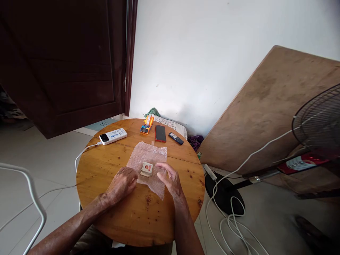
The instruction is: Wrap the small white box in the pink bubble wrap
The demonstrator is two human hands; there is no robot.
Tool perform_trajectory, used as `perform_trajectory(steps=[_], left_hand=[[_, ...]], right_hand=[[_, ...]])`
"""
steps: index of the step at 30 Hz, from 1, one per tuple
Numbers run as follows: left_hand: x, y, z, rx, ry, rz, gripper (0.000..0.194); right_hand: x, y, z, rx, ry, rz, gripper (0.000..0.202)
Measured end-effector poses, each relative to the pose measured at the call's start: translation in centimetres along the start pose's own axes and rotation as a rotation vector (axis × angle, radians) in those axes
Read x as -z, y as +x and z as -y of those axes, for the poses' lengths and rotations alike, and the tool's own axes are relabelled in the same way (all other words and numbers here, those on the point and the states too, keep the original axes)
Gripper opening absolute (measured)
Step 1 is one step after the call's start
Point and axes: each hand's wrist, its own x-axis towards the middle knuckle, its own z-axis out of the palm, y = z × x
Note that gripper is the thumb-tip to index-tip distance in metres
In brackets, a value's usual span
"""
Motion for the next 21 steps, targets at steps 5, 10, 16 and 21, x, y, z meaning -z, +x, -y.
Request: perform_trajectory(steps=[5,10,16,21], left_hand=[[0.2,2.5,-0.5,0.032,0.02,-0.018,0.018],[0.4,4.1,-0.2,0.091,-0.014,-0.017,0.017],[0.7,4.1,1.3,0.164,-0.197,-0.002,0.012],[0.4,4.9,2.2,0.135,-0.277,0.085,0.035]], right_hand=[[-0.4,-0.1,0.9,0.018,-0.085,0.164,0.039],[-0.9,-0.1,0.4,-0.014,-0.255,0.084,0.022],[-1.3,0.1,-0.5,-0.026,-0.268,0.002,0.019],[-1.8,0.1,-0.5,-0.047,-0.256,-0.034,0.022]])
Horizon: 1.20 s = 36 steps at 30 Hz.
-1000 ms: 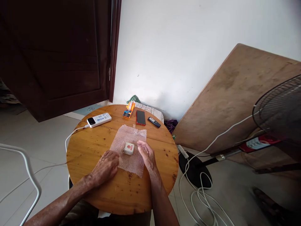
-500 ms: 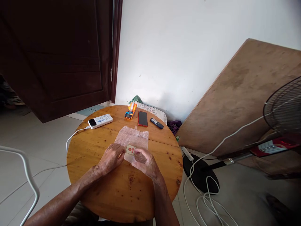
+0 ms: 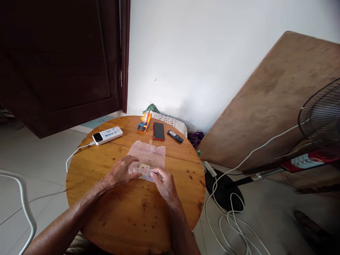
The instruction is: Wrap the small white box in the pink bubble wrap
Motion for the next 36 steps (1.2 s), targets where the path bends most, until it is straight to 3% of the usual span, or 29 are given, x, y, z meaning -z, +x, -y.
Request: perform_trajectory(steps=[4,13,22,36], left_hand=[[-0.8,1.2,-0.1,0.046,-0.1,0.049,0.011],[-2.0,1.9,-1.0,0.151,-0.279,-0.005,0.01],[-2.2,1.0,-0.6,0.216,-0.424,0.001,0.014],[-2.2,1.2,-0.8,0.239,-0.388,0.038,0.005]], right_hand=[[-0.4,0.0,0.0,-0.014,-0.024,-0.057,0.023],[-0.4,0.0,-0.1,-0.047,-0.018,-0.128,0.018],[-0.4,-0.2,0.3,-0.16,0.061,-0.055,0.02],[-0.4,-0.3,-0.3,-0.187,-0.019,-0.03,0.021]])
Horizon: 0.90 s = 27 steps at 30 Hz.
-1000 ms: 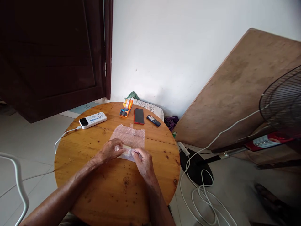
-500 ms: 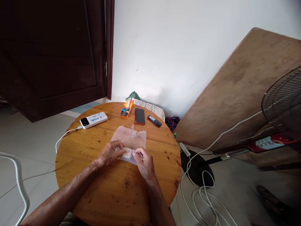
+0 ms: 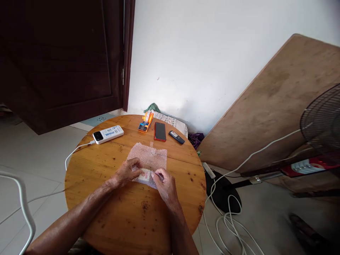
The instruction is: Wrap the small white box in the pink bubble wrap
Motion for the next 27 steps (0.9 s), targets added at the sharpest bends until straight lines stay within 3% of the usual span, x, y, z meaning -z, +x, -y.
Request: perform_trajectory(steps=[5,9,12,15,18,27], left_hand=[[0.1,0.2,-0.4,-0.007,0.043,0.007,0.006],[0.2,0.3,-0.5,-0.016,0.065,0.012,0.006],[0.2,0.3,-0.5,-0.027,0.076,0.02,0.006],[0.3,0.4,-0.6,-0.037,0.087,0.03,0.008],[0.3,0.5,-0.5,-0.039,0.094,0.038,0.01],[0.2,0.4,-0.3,-0.037,0.107,0.017,0.017]], right_hand=[[-0.2,0.2,-0.9,0.064,-0.159,-0.126,0.017],[-0.1,0.1,-0.5,0.273,-0.268,-0.294,0.007],[0.0,-0.2,0.7,0.438,-0.319,-0.24,0.011],[-0.3,-0.4,1.6,0.516,-0.377,-0.096,0.012],[-0.6,-0.4,1.9,0.515,-0.402,-0.011,0.014],[-1.0,-0.5,1.4,0.502,-0.383,0.005,0.018]])
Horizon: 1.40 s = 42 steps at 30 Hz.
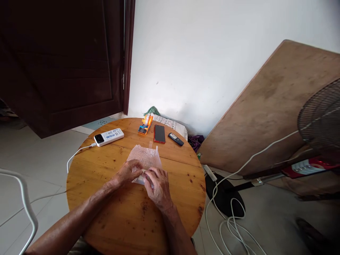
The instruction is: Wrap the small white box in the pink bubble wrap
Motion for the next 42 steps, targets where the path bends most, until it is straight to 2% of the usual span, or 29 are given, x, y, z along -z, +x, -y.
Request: perform_trajectory(steps=[4,8,13,20,26,31,37,42], left_hand=[[1.1,-0.9,0.4,0.002,-0.003,-0.074,0.024],[2.3,-1.3,0.9,0.054,-0.016,-0.05,0.031],[1.4,-0.6,1.8,0.155,0.173,-0.037,0.026],[0.1,-0.2,1.9,0.169,0.359,-0.061,0.031],[1.4,-1.8,1.6,0.171,0.469,-0.093,0.029],[3.0,-3.1,1.3,0.269,0.619,-0.087,0.023],[3.2,-2.6,0.3,0.415,0.629,-0.023,0.041],[3.2,-2.2,0.8,0.429,0.6,-0.041,0.028]], right_hand=[[0.1,0.0,0.1,-0.013,0.006,0.024,0.017],[0.0,0.0,0.1,-0.003,-0.005,0.01,0.015],[0.0,0.0,0.1,0.009,0.0,-0.007,0.016],[0.0,0.0,-0.1,0.013,0.002,0.01,0.016],[0.0,0.0,0.0,0.008,0.006,0.008,0.016],[0.0,0.0,0.0,0.005,0.015,0.021,0.015],[0.0,0.0,-0.1,0.019,-0.003,0.009,0.016],[0.0,0.0,-0.1,0.026,-0.017,0.006,0.016]])
